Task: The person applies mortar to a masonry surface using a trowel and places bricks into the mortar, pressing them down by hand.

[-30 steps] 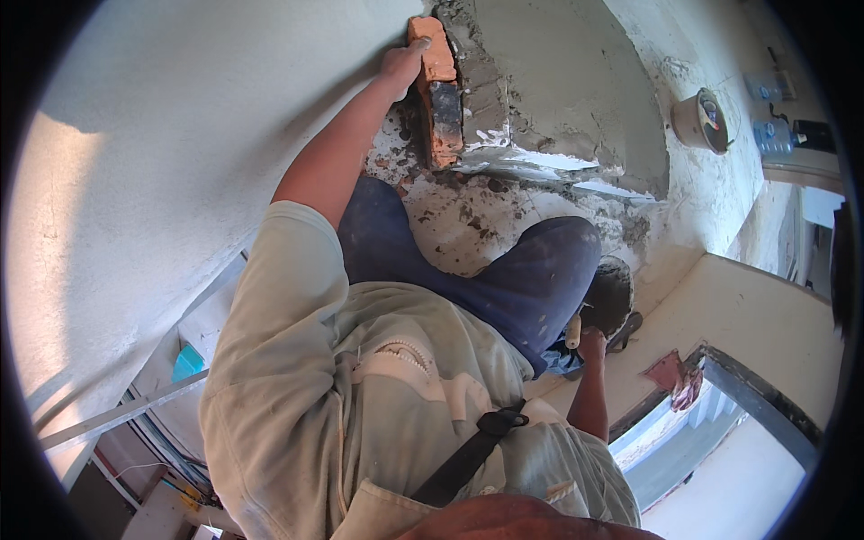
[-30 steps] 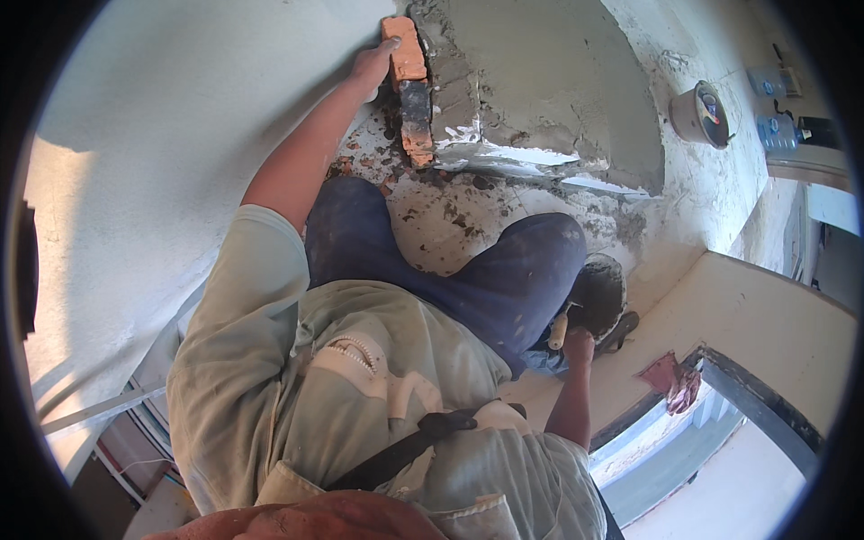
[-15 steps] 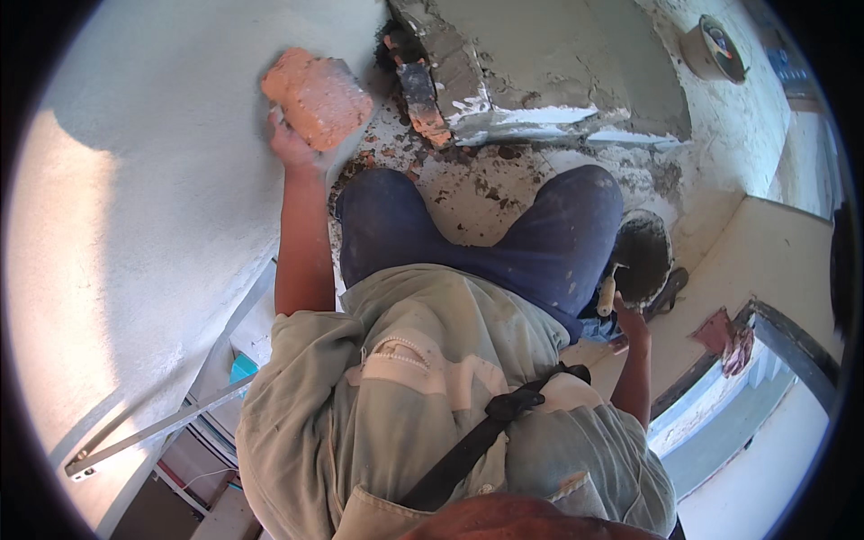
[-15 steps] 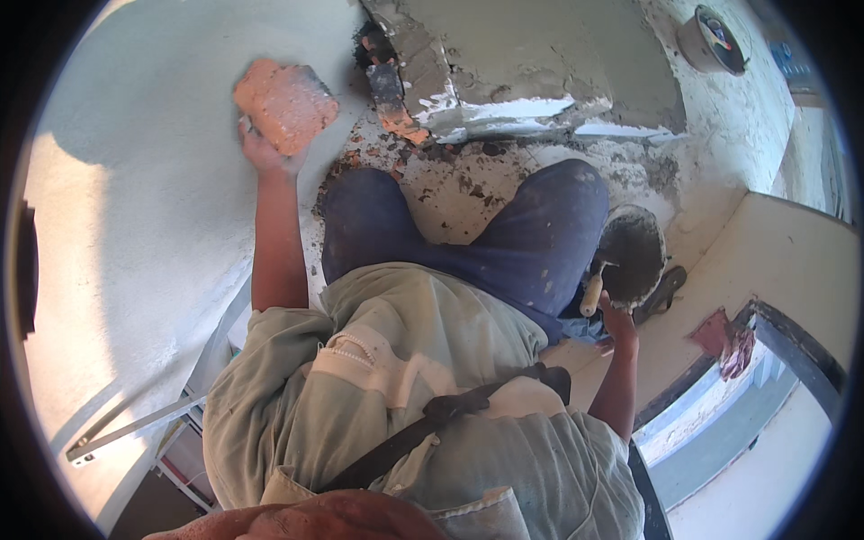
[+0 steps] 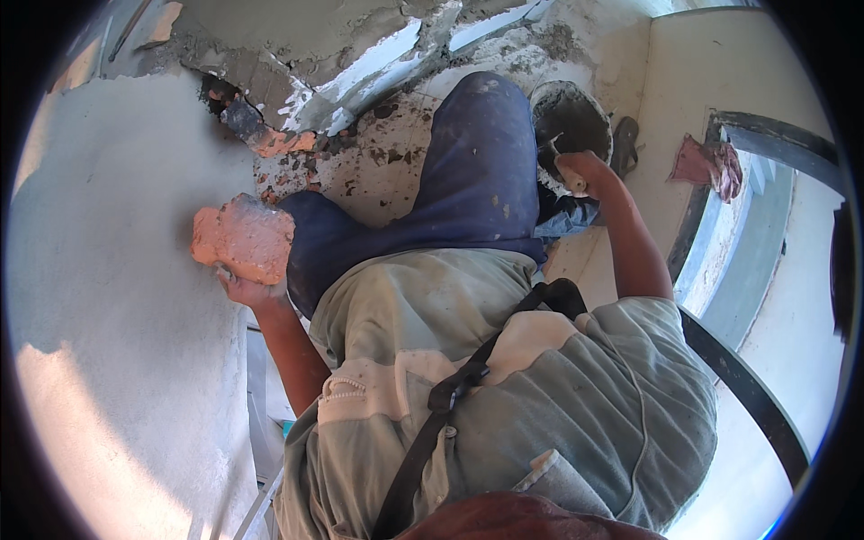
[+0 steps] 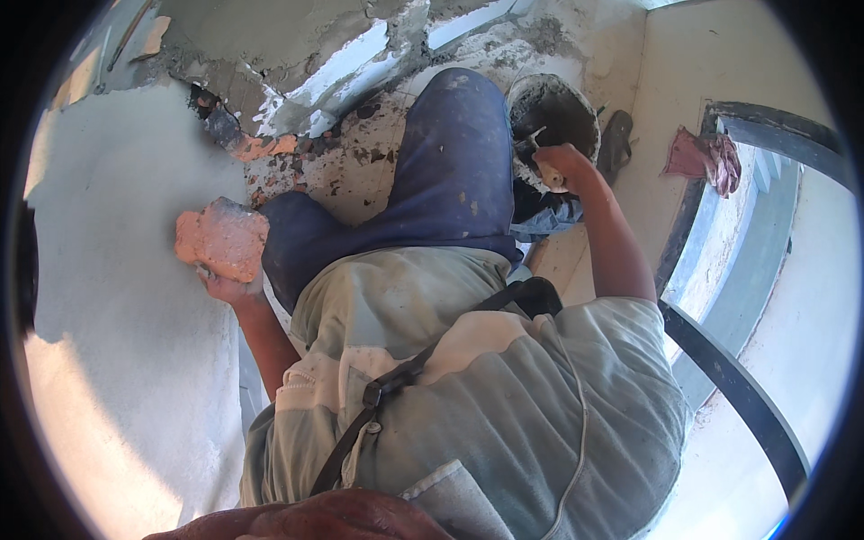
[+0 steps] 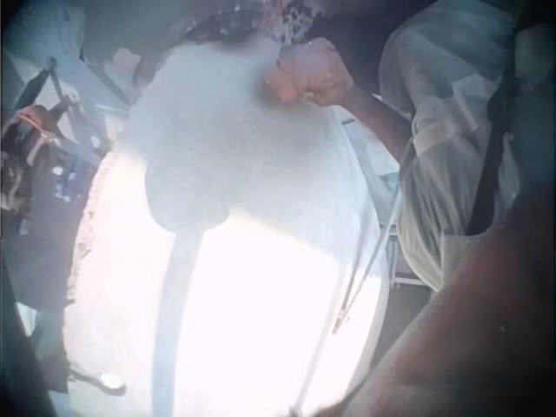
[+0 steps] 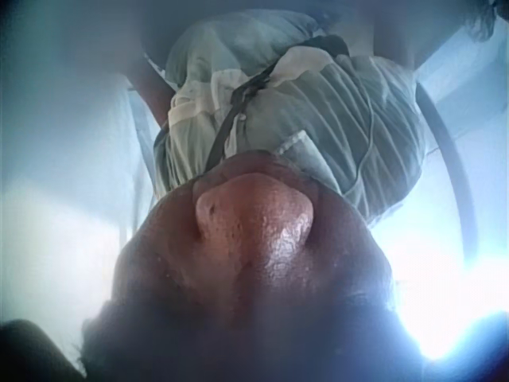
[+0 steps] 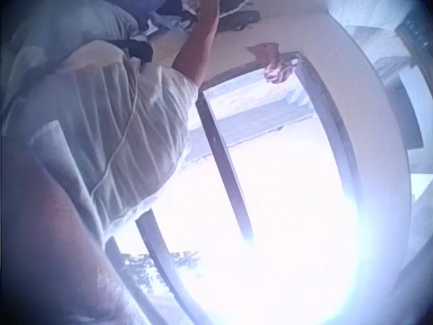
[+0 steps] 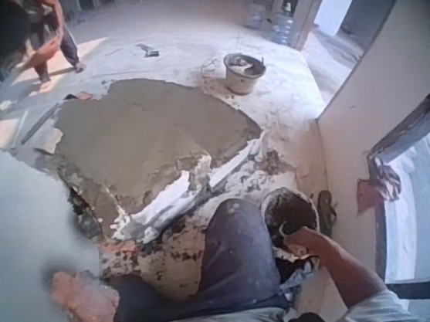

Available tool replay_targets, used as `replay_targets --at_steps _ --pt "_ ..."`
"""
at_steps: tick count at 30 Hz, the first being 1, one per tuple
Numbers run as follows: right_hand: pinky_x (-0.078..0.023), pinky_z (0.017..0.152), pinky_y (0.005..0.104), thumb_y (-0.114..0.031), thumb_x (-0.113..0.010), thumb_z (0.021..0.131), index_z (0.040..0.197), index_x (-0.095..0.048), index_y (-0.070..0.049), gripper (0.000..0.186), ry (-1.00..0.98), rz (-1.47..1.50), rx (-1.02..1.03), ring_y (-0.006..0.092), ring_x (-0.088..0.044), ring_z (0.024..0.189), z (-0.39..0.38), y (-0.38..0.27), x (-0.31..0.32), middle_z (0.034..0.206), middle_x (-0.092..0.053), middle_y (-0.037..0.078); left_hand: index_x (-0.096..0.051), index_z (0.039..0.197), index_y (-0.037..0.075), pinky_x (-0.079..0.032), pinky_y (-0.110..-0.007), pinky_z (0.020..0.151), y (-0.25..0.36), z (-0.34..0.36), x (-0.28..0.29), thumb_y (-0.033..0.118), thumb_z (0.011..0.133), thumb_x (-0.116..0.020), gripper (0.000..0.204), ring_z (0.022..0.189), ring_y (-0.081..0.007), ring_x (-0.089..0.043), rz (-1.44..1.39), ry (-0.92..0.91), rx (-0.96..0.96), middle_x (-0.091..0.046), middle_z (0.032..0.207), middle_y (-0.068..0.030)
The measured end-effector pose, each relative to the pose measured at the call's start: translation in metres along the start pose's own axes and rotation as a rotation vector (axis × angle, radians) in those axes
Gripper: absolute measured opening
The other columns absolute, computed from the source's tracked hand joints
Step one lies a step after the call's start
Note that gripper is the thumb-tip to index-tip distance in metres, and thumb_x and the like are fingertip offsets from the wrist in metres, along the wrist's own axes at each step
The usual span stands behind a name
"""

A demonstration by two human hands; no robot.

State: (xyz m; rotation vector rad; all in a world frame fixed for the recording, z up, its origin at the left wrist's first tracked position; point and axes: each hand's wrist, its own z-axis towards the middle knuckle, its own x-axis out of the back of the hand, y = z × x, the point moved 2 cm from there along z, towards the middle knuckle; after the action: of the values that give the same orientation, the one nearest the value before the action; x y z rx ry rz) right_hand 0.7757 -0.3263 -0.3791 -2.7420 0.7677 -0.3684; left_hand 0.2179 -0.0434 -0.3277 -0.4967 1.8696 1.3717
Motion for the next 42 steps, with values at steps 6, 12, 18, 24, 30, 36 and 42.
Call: replay_targets --at_steps 6,12,18,24,30,36,42 --pt "-0.058 0.074 0.0364 -0.016 -0.074 0.070 0.109 -0.069 0.003 0.043 0.426 -1.509 0.259 0.0311 -0.073 0.087 -0.044 -0.039 0.034 0.094 -0.071 0.026 -0.038 0.148 0.010 -0.035 -0.058 0.111 0.002 0.000 -0.003 0.060 0.092 -0.046 0.075 0.135 -0.0375 -0.043 0.133 0.139 -0.083 -0.043 0.149 -0.0118" --pt "-0.054 0.091 0.0428 -0.023 -0.061 0.083 0.110 -0.070 0.001 0.037 0.533 -1.350 0.098 0.0343 -0.067 0.109 -0.077 -0.058 0.031 0.114 -0.068 0.022 -0.036 0.149 0.010 -0.036 -0.057 0.110 0.001 0.001 -0.010 0.064 0.086 -0.050 0.084 0.135 -0.0384 -0.042 0.071 -0.001 -0.013 -0.041 0.150 -0.0115" --pt "-0.056 0.084 0.0445 -0.022 -0.061 0.085 0.112 -0.069 -0.003 0.034 0.564 -1.403 0.138 0.0360 -0.068 0.104 -0.071 -0.050 0.048 0.114 -0.067 0.025 -0.033 0.148 0.002 -0.043 -0.054 0.105 0.006 -0.008 -0.001 0.048 0.081 -0.067 0.088 0.130 -0.0371 -0.048 0.221 -0.041 0.003 -0.043 0.145 -0.0190" --pt "-0.046 0.055 0.0353 -0.017 -0.066 0.080 0.119 -0.058 0.004 0.045 0.407 -0.739 0.686 0.0192 -0.057 0.060 -0.122 -0.030 0.072 0.071 -0.061 0.012 -0.056 0.127 -0.007 -0.053 -0.031 0.082 0.008 0.015 -0.090 0.023 0.062 -0.079 0.075 0.091 -0.0177 -0.067 0.723 0.051 0.258 -0.068 0.107 -0.0119" --pt "-0.045 0.060 0.0321 -0.004 -0.064 0.086 0.096 -0.056 0.000 0.013 0.202 -0.680 1.308 0.0185 -0.054 0.064 -0.175 -0.052 -0.102 0.074 -0.057 0.010 -0.062 0.119 -0.007 -0.055 -0.032 0.078 -0.038 0.000 -0.088 0.014 0.075 -0.073 0.050 0.087 -0.0177 -0.068 0.677 0.137 0.551 -0.069 0.101 -0.0113" --pt "-0.050 0.066 0.0528 -0.017 -0.066 0.086 0.103 -0.052 -0.001 0.028 -0.052 -0.888 1.582 0.0470 -0.063 0.077 -0.165 -0.075 -0.262 0.084 -0.064 0.024 -0.064 0.110 -0.006 -0.057 -0.038 0.073 -0.050 -0.020 -0.068 0.023 0.082 -0.073 0.041 0.082 -0.0235 -0.069 0.286 0.482 0.462 -0.067 0.095 -0.0119" --pt "-0.051 0.060 0.0310 -0.003 -0.065 0.086 0.099 -0.054 -0.003 0.017 -0.285 -0.303 1.857 0.0178 -0.063 0.064 -0.229 -0.117 -0.324 0.075 -0.062 0.008 -0.066 0.090 -0.013 -0.053 -0.038 0.064 0.019 -0.007 -0.036 0.030 0.068 -0.086 0.051 0.072 -0.0224 -0.066 0.834 0.604 0.437 -0.066 0.089 -0.0165"
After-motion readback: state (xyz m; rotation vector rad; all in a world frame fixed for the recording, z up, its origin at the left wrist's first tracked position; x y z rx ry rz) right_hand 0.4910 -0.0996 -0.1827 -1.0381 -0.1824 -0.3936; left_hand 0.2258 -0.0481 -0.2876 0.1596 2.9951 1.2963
